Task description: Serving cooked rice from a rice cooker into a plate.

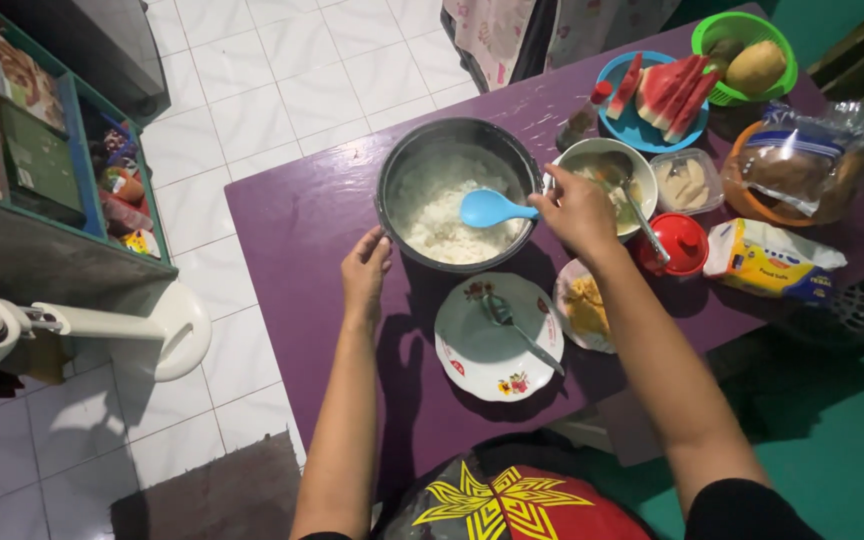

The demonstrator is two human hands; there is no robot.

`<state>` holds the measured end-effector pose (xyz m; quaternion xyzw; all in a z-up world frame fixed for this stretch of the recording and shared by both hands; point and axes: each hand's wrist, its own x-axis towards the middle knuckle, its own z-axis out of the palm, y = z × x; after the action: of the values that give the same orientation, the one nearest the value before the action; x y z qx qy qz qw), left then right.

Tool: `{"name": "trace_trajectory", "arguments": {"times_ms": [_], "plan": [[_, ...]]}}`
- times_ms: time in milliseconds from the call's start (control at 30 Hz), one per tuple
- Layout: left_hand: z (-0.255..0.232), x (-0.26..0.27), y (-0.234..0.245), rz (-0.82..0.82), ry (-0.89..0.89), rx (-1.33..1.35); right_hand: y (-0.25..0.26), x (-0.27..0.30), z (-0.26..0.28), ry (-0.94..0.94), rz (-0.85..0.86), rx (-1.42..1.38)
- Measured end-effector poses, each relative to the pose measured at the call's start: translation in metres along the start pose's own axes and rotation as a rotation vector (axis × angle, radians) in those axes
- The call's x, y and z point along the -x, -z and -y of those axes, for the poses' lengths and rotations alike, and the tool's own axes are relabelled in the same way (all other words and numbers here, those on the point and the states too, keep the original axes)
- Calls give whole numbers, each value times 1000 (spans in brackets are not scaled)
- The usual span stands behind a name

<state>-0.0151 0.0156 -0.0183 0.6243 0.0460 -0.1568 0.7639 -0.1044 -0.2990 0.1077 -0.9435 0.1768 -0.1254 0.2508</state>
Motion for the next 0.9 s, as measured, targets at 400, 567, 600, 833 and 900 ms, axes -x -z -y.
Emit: {"name": "trace_trajectory", "arguments": {"times_ms": [400,567,600,833,900], "plan": [[20,-10,6,-69,160,109,-45,-24,-36,-44,-34,-127],[24,4,21,-112,128,125,-50,-41,-18,28,5,-128],[24,6,23,-128,120,126,-49,-44,-13,-8,26,-148],[11,18,27,-115,75,165,-33,-46,-17,61,-54,-37],[10,18,26,-119,106,154,-43,-45,-52,24,-125,-21]]}}
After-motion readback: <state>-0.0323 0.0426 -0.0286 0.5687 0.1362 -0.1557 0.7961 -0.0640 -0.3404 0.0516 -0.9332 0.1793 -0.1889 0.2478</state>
